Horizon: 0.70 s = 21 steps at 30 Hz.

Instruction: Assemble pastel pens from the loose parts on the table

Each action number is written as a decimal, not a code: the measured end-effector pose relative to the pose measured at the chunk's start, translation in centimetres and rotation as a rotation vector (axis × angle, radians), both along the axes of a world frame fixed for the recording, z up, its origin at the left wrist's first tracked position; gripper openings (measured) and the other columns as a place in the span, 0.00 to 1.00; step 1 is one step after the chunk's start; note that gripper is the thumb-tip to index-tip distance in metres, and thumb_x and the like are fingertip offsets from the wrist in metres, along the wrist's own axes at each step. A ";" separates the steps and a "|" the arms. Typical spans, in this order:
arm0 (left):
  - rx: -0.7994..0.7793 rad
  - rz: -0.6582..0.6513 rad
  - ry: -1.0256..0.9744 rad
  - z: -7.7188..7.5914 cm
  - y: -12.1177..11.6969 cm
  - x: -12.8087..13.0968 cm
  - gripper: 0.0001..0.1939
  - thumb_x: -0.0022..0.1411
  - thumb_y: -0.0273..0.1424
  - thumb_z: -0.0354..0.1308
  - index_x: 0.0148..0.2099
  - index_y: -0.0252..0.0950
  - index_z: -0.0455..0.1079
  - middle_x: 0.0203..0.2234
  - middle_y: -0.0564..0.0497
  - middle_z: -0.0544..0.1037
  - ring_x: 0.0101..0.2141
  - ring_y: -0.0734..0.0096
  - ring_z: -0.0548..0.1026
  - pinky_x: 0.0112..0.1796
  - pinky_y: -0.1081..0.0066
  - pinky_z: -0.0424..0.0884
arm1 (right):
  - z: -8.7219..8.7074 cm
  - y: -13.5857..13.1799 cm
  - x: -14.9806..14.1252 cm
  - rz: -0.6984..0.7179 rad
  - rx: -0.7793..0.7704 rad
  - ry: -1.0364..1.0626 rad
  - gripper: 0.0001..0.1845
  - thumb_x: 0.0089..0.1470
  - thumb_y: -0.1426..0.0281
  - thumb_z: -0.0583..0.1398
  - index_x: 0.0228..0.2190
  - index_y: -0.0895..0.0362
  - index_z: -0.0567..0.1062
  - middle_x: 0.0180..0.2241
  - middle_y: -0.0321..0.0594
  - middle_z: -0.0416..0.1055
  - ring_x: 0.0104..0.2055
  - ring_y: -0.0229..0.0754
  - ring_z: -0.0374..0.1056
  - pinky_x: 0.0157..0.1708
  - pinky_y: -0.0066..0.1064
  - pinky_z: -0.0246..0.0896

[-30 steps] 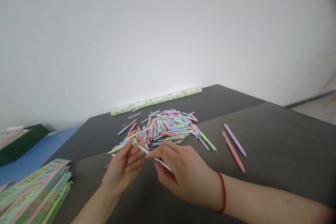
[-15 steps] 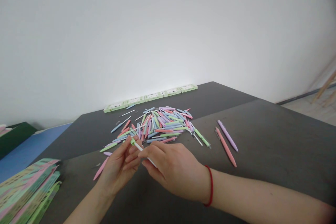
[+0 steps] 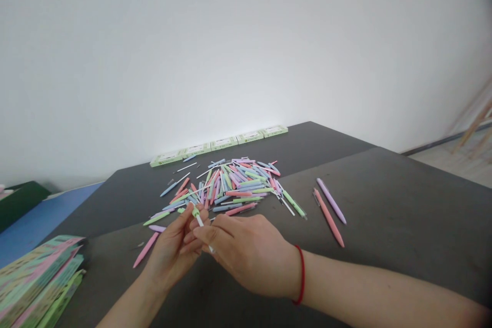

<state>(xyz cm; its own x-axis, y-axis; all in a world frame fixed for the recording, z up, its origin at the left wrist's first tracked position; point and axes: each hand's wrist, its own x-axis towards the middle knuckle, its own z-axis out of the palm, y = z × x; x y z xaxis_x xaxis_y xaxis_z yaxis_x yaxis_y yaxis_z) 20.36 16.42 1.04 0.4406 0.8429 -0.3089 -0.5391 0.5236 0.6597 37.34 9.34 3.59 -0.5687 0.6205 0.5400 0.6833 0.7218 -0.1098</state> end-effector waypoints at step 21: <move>-0.002 -0.032 -0.062 1.0 -1.2 0.8 0.25 0.70 0.30 0.37 0.21 0.31 0.60 0.10 0.59 0.59 0.07 0.87 0.59 0.07 0.87 0.55 | 0.0 0.9 0.2 0.051 -0.115 0.356 0.15 0.57 0.72 0.55 0.47 0.58 0.64 0.36 0.36 0.72 0.35 0.36 0.68 0.32 0.25 0.58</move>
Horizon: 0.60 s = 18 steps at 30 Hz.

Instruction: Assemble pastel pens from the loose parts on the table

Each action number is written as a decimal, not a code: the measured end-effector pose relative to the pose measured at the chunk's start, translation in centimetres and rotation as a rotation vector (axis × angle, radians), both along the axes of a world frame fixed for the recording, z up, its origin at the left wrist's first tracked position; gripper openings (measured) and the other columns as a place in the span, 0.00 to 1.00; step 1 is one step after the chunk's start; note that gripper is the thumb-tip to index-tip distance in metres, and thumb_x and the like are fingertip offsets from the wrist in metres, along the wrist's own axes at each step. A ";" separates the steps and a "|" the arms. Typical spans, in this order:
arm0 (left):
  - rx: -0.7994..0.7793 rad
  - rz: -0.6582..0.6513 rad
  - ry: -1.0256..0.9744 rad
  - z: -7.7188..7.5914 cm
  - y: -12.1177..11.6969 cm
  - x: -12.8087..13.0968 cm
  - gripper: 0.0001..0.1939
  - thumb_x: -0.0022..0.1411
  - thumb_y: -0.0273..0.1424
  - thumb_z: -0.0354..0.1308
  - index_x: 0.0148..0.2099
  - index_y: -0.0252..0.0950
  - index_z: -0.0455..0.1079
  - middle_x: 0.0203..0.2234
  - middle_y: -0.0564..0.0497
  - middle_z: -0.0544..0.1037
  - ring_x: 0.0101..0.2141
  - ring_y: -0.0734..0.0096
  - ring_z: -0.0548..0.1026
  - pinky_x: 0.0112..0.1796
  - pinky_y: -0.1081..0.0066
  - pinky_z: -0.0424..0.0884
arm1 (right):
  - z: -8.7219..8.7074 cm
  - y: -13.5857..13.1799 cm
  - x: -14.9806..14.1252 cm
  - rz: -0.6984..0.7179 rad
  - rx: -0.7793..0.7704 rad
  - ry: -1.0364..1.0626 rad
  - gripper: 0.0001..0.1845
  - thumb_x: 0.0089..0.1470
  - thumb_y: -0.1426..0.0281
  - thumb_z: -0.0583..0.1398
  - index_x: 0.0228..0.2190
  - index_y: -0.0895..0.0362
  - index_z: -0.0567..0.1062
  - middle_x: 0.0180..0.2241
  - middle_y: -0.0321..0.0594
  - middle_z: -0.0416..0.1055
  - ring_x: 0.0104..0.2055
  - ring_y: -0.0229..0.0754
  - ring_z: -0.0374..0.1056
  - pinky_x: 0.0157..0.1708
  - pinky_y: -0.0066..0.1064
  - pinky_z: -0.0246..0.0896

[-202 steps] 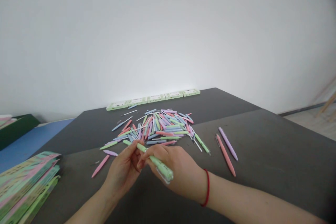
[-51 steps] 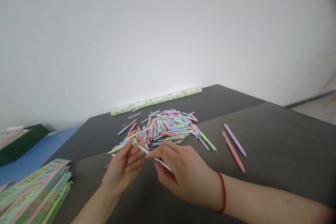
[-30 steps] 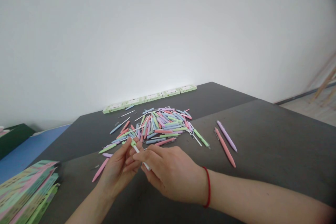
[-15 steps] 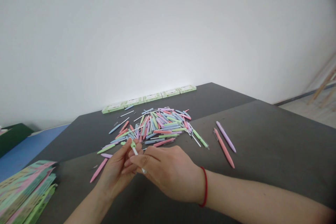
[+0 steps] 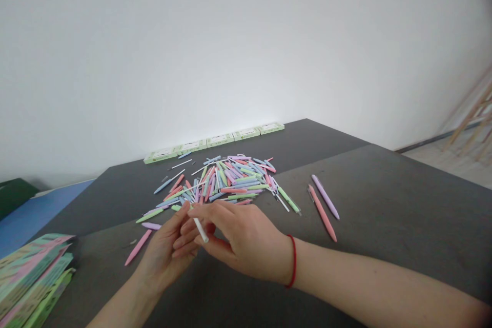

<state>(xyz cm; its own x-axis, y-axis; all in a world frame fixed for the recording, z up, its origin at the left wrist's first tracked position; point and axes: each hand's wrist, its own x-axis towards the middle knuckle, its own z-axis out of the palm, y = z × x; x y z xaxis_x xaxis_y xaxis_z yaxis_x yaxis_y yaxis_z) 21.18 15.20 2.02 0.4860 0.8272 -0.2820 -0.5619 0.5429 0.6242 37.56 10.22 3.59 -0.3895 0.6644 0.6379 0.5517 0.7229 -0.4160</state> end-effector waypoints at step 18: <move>0.086 -0.004 0.035 0.1 -0.2 0.2 0.25 0.70 0.29 0.34 0.21 0.32 0.59 0.10 0.59 0.59 0.07 0.86 0.58 0.07 0.88 0.56 | -0.2 0.4 0.3 -0.053 0.013 -0.017 0.04 0.59 0.70 0.53 0.36 0.57 0.66 0.34 0.39 0.72 0.35 0.39 0.69 0.33 0.27 0.59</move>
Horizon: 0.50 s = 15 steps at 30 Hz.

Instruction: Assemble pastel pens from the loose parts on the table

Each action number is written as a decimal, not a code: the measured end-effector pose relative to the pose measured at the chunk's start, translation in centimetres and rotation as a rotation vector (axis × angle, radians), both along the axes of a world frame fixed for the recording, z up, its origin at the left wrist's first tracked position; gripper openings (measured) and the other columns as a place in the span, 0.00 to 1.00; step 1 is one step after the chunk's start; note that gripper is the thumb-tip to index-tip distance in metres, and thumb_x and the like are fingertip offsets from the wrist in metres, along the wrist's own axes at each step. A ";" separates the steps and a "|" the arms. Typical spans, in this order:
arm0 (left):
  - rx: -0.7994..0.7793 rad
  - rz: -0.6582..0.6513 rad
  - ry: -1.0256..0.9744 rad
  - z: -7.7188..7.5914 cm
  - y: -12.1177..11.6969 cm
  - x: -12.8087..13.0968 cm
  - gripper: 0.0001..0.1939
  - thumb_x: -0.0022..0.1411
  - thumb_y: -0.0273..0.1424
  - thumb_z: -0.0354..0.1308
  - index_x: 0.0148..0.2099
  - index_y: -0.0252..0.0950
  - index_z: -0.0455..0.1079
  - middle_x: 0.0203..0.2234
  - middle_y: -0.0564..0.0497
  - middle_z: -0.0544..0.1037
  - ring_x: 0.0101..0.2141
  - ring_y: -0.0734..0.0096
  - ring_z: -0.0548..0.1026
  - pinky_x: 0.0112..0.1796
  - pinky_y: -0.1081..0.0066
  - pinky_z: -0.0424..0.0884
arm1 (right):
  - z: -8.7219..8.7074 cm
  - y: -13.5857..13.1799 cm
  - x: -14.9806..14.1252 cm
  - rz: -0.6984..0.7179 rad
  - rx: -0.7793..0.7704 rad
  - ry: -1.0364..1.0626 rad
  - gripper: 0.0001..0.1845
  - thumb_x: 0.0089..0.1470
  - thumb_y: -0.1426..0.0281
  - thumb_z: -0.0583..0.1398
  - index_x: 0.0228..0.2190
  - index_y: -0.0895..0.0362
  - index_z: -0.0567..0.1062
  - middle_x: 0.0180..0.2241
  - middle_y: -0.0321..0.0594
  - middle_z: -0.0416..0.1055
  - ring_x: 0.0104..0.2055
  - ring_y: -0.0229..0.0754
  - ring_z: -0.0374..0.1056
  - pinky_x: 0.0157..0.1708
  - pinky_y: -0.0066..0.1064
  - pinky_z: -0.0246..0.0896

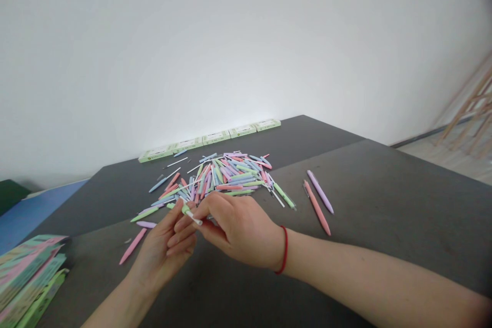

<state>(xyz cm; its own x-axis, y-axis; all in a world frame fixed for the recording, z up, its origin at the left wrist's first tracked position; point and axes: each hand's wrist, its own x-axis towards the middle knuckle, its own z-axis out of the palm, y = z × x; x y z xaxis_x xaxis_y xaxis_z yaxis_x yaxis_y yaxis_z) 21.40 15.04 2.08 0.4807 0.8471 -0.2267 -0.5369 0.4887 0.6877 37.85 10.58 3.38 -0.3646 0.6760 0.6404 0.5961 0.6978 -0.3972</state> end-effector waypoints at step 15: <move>-0.006 0.025 0.006 0.0 -0.3 -0.1 0.23 0.70 0.28 0.34 0.23 0.33 0.58 0.11 0.60 0.60 0.08 0.87 0.59 0.08 0.88 0.55 | 0.4 -0.2 -0.2 -0.093 0.034 -0.199 0.11 0.62 0.67 0.48 0.39 0.59 0.66 0.37 0.39 0.72 0.35 0.41 0.69 0.26 0.29 0.54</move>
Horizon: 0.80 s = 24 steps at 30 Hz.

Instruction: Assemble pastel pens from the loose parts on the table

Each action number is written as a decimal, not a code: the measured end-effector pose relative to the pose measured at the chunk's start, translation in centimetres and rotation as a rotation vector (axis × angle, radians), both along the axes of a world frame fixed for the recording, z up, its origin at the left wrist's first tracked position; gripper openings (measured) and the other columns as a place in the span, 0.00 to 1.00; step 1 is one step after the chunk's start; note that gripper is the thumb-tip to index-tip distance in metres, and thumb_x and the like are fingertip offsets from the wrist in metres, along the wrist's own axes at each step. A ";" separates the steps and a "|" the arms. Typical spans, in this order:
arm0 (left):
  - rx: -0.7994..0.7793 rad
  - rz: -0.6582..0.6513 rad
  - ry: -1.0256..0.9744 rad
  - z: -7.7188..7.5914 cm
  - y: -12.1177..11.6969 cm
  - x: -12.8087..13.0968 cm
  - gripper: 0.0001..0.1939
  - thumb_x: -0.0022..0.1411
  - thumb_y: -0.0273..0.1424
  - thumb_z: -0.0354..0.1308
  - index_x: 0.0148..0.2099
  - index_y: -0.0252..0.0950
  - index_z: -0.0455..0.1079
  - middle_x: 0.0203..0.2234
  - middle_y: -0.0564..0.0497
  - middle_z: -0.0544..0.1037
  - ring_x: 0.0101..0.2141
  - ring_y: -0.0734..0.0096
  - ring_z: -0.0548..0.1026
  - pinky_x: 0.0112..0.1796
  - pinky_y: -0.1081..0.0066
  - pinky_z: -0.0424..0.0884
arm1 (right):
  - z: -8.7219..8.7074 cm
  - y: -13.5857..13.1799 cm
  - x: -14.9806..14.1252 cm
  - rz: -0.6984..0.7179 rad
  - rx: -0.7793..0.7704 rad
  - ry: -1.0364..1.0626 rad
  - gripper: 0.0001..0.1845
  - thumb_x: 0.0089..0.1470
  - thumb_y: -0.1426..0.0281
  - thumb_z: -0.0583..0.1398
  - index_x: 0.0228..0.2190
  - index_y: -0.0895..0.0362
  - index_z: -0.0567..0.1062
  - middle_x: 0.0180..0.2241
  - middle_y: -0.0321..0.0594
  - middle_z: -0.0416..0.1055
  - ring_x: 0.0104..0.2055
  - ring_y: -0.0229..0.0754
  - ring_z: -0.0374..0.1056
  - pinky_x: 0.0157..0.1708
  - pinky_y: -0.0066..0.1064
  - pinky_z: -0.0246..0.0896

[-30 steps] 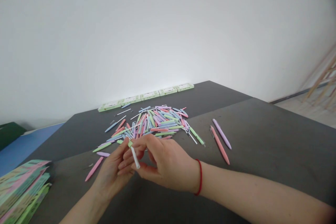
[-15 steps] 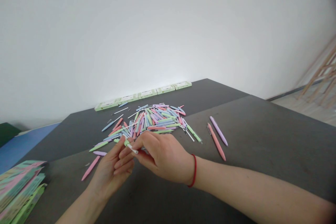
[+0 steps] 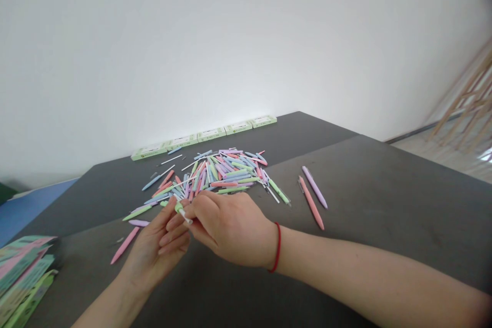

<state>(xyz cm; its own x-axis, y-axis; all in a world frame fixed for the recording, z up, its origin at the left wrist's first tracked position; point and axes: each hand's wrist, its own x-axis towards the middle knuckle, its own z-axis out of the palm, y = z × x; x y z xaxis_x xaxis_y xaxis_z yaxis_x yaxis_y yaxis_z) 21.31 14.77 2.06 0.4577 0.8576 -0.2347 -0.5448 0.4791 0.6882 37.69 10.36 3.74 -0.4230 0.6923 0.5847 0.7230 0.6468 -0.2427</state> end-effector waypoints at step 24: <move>-0.023 0.000 0.024 -0.3 0.3 0.1 0.26 0.70 0.30 0.35 0.21 0.32 0.61 0.11 0.59 0.60 0.07 0.87 0.59 0.07 0.87 0.56 | 0.0 0.1 0.0 -0.026 0.008 -0.009 0.08 0.61 0.69 0.49 0.37 0.58 0.66 0.34 0.40 0.71 0.32 0.40 0.68 0.23 0.28 0.51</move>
